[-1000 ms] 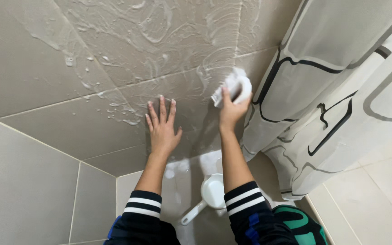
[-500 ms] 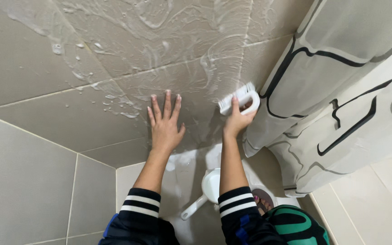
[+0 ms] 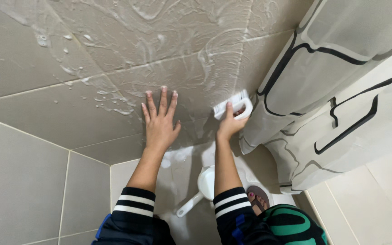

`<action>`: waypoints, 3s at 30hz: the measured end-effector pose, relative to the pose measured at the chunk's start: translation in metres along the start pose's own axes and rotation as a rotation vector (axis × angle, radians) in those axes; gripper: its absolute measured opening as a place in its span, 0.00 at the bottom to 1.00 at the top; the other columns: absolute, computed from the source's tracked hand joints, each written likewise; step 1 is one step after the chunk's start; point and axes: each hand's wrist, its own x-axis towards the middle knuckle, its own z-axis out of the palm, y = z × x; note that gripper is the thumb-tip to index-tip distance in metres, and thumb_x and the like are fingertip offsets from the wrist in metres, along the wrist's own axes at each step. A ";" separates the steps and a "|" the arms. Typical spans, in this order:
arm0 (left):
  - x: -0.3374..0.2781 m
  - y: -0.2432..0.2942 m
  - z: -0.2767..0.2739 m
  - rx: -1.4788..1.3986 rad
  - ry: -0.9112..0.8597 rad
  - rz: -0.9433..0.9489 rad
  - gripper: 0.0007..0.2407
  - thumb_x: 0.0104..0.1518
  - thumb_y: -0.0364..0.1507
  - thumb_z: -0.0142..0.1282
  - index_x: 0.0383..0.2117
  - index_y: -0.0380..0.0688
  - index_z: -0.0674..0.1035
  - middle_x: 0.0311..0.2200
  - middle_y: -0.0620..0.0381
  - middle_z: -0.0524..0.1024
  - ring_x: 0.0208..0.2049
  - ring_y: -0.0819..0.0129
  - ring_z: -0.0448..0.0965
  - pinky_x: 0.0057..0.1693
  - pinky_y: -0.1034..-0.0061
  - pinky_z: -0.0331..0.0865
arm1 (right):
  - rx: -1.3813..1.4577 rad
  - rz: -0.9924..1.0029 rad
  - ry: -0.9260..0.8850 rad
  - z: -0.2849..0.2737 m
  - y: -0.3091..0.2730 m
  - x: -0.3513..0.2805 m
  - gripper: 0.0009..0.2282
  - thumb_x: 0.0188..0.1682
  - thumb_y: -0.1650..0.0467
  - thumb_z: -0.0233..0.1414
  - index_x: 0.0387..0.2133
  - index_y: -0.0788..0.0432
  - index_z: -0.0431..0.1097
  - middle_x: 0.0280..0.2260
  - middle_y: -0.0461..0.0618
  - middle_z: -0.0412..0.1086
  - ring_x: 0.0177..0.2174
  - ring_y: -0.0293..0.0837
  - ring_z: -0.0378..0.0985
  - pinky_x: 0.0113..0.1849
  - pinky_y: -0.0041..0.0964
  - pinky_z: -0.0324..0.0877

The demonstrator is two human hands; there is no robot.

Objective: The person scrubs a soapy tiled wall in a shower using a white brush held in the right hand while the left hand supports the wall. A white plastic scoop sits on the floor nearby.

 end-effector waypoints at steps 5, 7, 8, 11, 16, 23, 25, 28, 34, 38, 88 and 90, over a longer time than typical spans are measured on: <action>0.002 -0.001 0.005 0.007 -0.020 -0.009 0.40 0.48 0.31 0.63 0.71 0.59 0.54 0.74 0.54 0.36 0.69 0.32 0.26 0.67 0.34 0.36 | 0.033 -0.113 -0.117 0.006 0.004 -0.029 0.29 0.34 0.72 0.73 0.49 0.63 0.67 0.45 0.61 0.71 0.48 0.52 0.74 0.53 0.46 0.66; 0.002 -0.002 0.004 0.014 -0.022 -0.010 0.40 0.47 0.32 0.63 0.71 0.59 0.55 0.74 0.54 0.36 0.69 0.32 0.26 0.67 0.34 0.36 | 0.058 -0.128 -0.176 0.010 -0.003 -0.023 0.29 0.34 0.72 0.73 0.48 0.62 0.68 0.45 0.59 0.72 0.49 0.49 0.75 0.53 0.45 0.67; 0.002 -0.001 0.001 -0.004 -0.030 -0.016 0.39 0.49 0.30 0.62 0.71 0.59 0.54 0.74 0.55 0.35 0.69 0.33 0.24 0.67 0.35 0.35 | 0.065 -0.094 -0.118 0.010 -0.006 -0.016 0.29 0.34 0.71 0.74 0.48 0.61 0.68 0.43 0.57 0.72 0.44 0.47 0.74 0.49 0.43 0.68; 0.000 0.000 -0.001 -0.021 -0.035 -0.022 0.39 0.49 0.29 0.62 0.71 0.59 0.54 0.74 0.55 0.35 0.69 0.34 0.24 0.67 0.35 0.34 | 0.077 -0.006 -0.011 -0.003 0.005 -0.001 0.29 0.35 0.68 0.74 0.48 0.59 0.67 0.41 0.52 0.69 0.39 0.44 0.73 0.44 0.40 0.70; 0.002 -0.001 0.002 -0.010 -0.012 0.002 0.40 0.48 0.31 0.63 0.71 0.59 0.54 0.74 0.54 0.36 0.69 0.32 0.25 0.67 0.34 0.36 | -0.058 0.003 0.034 -0.011 0.030 -0.024 0.33 0.34 0.69 0.74 0.53 0.63 0.66 0.47 0.62 0.70 0.50 0.55 0.74 0.52 0.43 0.68; 0.001 -0.004 0.006 -0.010 -0.018 -0.005 0.41 0.47 0.30 0.63 0.71 0.60 0.54 0.74 0.55 0.36 0.69 0.33 0.24 0.67 0.34 0.35 | 0.090 -0.008 -0.027 -0.007 0.025 -0.015 0.28 0.35 0.71 0.74 0.48 0.60 0.67 0.41 0.52 0.68 0.41 0.43 0.71 0.46 0.39 0.68; 0.002 -0.005 0.006 -0.010 -0.011 -0.004 0.41 0.47 0.30 0.63 0.71 0.60 0.54 0.74 0.55 0.36 0.69 0.33 0.24 0.67 0.34 0.35 | 0.068 0.044 0.034 -0.012 0.030 -0.015 0.27 0.35 0.69 0.73 0.46 0.58 0.67 0.39 0.48 0.67 0.38 0.41 0.71 0.43 0.36 0.69; 0.001 -0.004 0.006 -0.013 -0.015 0.003 0.41 0.47 0.30 0.63 0.71 0.60 0.54 0.74 0.54 0.36 0.69 0.33 0.24 0.67 0.35 0.35 | -0.013 0.093 0.078 -0.013 0.038 -0.032 0.26 0.34 0.69 0.74 0.43 0.60 0.68 0.37 0.49 0.67 0.35 0.42 0.72 0.39 0.36 0.70; 0.004 -0.004 0.002 -0.033 -0.026 -0.012 0.40 0.49 0.28 0.62 0.71 0.60 0.52 0.74 0.55 0.34 0.69 0.35 0.22 0.68 0.37 0.32 | 0.035 -0.012 -0.032 -0.001 0.032 -0.034 0.29 0.32 0.69 0.74 0.45 0.62 0.67 0.38 0.54 0.68 0.37 0.45 0.70 0.41 0.39 0.68; 0.002 -0.004 0.003 -0.040 -0.031 -0.013 0.40 0.49 0.29 0.62 0.71 0.61 0.53 0.74 0.56 0.34 0.69 0.36 0.21 0.68 0.37 0.32 | 0.050 0.145 0.075 -0.015 0.045 -0.029 0.23 0.35 0.68 0.73 0.38 0.58 0.67 0.31 0.45 0.65 0.32 0.39 0.70 0.34 0.32 0.68; -0.026 -0.029 -0.062 -0.103 0.037 -0.151 0.41 0.48 0.34 0.64 0.71 0.57 0.54 0.73 0.52 0.34 0.70 0.31 0.31 0.68 0.37 0.44 | 0.041 -0.450 -0.552 0.021 -0.048 -0.065 0.23 0.45 0.71 0.69 0.50 0.62 0.65 0.46 0.57 0.70 0.51 0.52 0.73 0.53 0.49 0.66; -0.028 -0.032 -0.064 -0.208 0.026 -0.173 0.40 0.50 0.29 0.62 0.71 0.58 0.52 0.73 0.52 0.31 0.70 0.32 0.27 0.68 0.37 0.41 | 0.006 -0.411 -0.424 0.004 -0.045 -0.054 0.27 0.46 0.72 0.69 0.55 0.61 0.61 0.53 0.60 0.67 0.57 0.57 0.68 0.58 0.51 0.60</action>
